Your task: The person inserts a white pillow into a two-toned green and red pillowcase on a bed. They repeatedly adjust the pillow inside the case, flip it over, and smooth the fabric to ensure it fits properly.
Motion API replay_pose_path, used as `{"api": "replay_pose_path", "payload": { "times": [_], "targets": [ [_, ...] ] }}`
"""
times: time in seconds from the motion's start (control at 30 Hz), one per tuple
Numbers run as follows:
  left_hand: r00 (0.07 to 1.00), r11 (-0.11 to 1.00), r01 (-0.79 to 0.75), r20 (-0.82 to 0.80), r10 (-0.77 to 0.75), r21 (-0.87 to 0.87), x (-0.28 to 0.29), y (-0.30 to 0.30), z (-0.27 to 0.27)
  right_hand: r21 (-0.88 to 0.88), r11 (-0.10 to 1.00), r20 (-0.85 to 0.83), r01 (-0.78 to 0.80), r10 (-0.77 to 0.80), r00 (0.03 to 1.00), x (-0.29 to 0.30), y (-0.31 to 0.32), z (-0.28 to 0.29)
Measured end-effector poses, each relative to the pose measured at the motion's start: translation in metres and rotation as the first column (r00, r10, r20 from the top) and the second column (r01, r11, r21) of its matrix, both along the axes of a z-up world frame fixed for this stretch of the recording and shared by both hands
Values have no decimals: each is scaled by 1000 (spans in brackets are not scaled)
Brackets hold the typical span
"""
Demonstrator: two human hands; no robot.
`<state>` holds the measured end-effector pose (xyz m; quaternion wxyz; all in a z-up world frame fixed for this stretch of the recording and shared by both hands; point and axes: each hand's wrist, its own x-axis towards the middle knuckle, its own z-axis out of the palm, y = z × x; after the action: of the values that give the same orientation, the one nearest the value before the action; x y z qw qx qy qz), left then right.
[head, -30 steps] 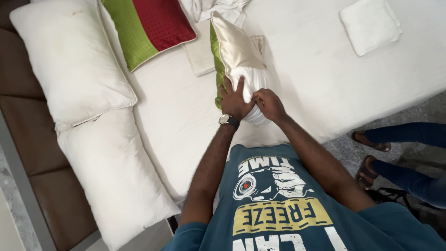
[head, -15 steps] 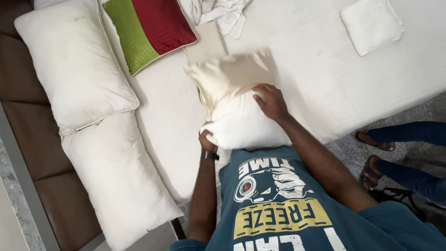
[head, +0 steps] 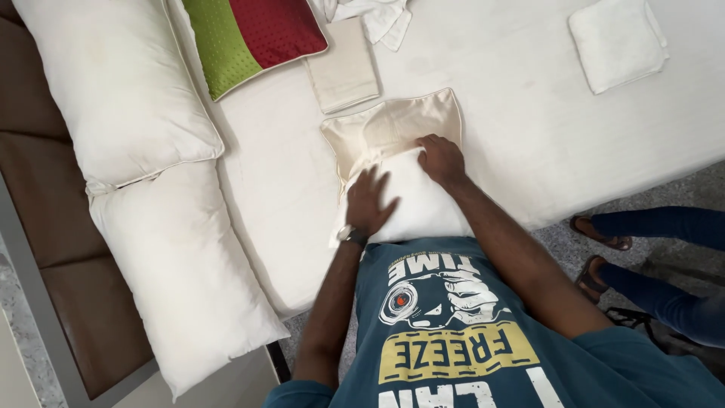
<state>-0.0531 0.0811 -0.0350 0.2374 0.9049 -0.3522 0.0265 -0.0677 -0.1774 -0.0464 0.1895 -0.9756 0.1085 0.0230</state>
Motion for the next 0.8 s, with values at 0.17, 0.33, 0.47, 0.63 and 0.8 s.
{"api": "replay_pose_path", "payload": {
  "times": [0.17, 0.33, 0.47, 0.63, 0.8],
  "targets": [
    [896, 891, 164, -442, 46, 424, 5, -47, 74, 25, 998, -41, 55, -54, 998, 8, -15, -36],
    [927, 860, 126, -368, 77, 495, -8, -58, 56, 13, 998, -74, 55, -54, 996, 9, -16, -28],
    [952, 879, 69, -295, 84, 471, -14, -55, 46, 79, 995, -168, 58, -44, 985, 8, -14, -6],
    [936, 890, 63, -336, 105, 452, -12, -51, 39, 193, 981, -165, -20, 52, 985, -20, -7, 27],
    [984, 907, 7, -166, 69, 420, -17, -52, 14, 169, 980, -103, -107, 125, 987, -51, 6, 56]
  ]
}}
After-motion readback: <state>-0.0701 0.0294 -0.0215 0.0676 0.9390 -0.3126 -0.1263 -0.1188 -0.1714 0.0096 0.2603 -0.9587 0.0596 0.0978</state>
